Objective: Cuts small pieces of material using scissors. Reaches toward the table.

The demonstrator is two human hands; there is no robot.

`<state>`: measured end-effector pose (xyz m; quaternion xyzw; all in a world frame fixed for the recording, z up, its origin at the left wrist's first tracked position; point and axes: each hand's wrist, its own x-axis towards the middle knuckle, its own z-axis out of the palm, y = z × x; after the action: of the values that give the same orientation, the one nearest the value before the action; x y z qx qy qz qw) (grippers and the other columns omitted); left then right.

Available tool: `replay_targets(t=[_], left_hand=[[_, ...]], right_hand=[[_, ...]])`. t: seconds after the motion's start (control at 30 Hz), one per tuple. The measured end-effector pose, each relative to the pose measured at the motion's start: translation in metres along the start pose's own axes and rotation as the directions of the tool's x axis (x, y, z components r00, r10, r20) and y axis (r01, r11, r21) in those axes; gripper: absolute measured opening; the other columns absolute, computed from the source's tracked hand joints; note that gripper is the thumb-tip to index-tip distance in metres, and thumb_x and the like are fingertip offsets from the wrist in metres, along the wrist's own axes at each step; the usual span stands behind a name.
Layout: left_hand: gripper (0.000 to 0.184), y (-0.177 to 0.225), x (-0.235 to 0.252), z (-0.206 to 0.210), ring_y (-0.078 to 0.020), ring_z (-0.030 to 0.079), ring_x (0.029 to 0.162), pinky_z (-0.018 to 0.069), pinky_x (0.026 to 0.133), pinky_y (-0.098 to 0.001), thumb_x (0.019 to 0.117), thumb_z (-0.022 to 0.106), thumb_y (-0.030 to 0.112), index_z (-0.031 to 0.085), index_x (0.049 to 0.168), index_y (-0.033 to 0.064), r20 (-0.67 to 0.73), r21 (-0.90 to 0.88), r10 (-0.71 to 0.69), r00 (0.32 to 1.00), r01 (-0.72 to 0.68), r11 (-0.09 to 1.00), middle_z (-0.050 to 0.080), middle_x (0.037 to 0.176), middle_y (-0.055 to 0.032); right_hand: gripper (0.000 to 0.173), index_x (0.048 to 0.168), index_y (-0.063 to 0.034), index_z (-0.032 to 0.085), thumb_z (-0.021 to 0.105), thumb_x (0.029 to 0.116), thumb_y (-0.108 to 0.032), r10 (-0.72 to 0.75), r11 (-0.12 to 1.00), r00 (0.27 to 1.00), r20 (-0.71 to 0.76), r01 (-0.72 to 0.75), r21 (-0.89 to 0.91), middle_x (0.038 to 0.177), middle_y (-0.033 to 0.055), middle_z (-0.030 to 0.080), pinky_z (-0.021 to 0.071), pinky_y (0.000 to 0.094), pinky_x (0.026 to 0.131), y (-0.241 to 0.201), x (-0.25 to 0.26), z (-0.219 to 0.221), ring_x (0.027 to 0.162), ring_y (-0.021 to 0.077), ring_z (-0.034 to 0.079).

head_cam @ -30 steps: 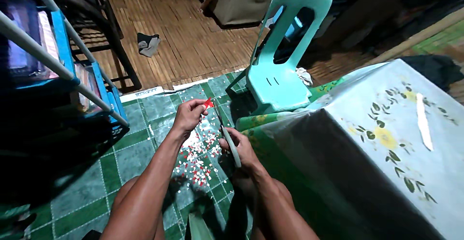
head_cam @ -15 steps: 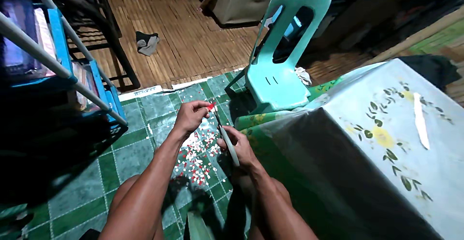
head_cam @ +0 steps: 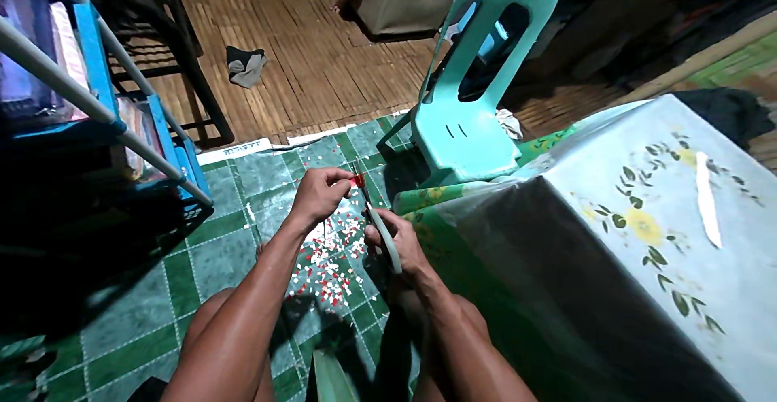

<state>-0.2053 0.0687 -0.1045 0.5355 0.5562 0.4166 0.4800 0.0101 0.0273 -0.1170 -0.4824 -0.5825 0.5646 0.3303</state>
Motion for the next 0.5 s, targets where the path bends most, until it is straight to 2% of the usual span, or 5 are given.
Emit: replay_targets(t=[0.23,0.37,0.5], left_hand=[[0.018,-0.002,0.001,-0.003,-0.0145,0.061,0.061,0.0505,0.056,-0.0343,0.0991,0.063,0.013,0.078,0.109,0.0117,-0.003,0.009,0.012,1.000,-0.012,1.000,0.072,0.077,-0.0031],[0.019,-0.001,0.001,-0.004,-0.0160,0.063,0.064,0.0533,0.061,-0.0371,0.0993,0.062,0.012,0.077,0.111,0.0108,-0.001,-0.003,0.007,1.000,-0.007,1.000,0.072,0.080,-0.0049],[0.019,-0.001,0.002,-0.003,-0.0162,0.064,0.065,0.0531,0.061,-0.0376,0.0991,0.062,0.013,0.077,0.111,0.0114,-0.008,-0.002,-0.005,1.000,0.005,1.000,0.072,0.080,-0.0043]], right_hand=[[0.054,0.126,0.0014,0.065,0.077,0.0903,-0.037,0.032,0.999,0.999,-0.011,-0.032,0.028,0.080,0.0072,0.071,0.0600,0.0315,0.055,-0.003,-0.001,0.003,0.060,0.0156,0.067],[0.045,0.124,0.0025,0.065,0.076,0.0926,-0.028,0.077,0.996,0.996,-0.053,-0.075,0.039,0.074,0.0083,0.070,0.0583,0.0313,0.049,-0.004,-0.002,0.009,0.054,0.0157,0.065],[0.042,0.124,0.0015,0.064,0.072,0.0958,-0.029,0.110,0.992,0.991,-0.072,-0.105,0.063,0.078,0.0090,0.071,0.0608,0.0331,0.054,-0.001,-0.003,0.014,0.059,0.0169,0.068]])
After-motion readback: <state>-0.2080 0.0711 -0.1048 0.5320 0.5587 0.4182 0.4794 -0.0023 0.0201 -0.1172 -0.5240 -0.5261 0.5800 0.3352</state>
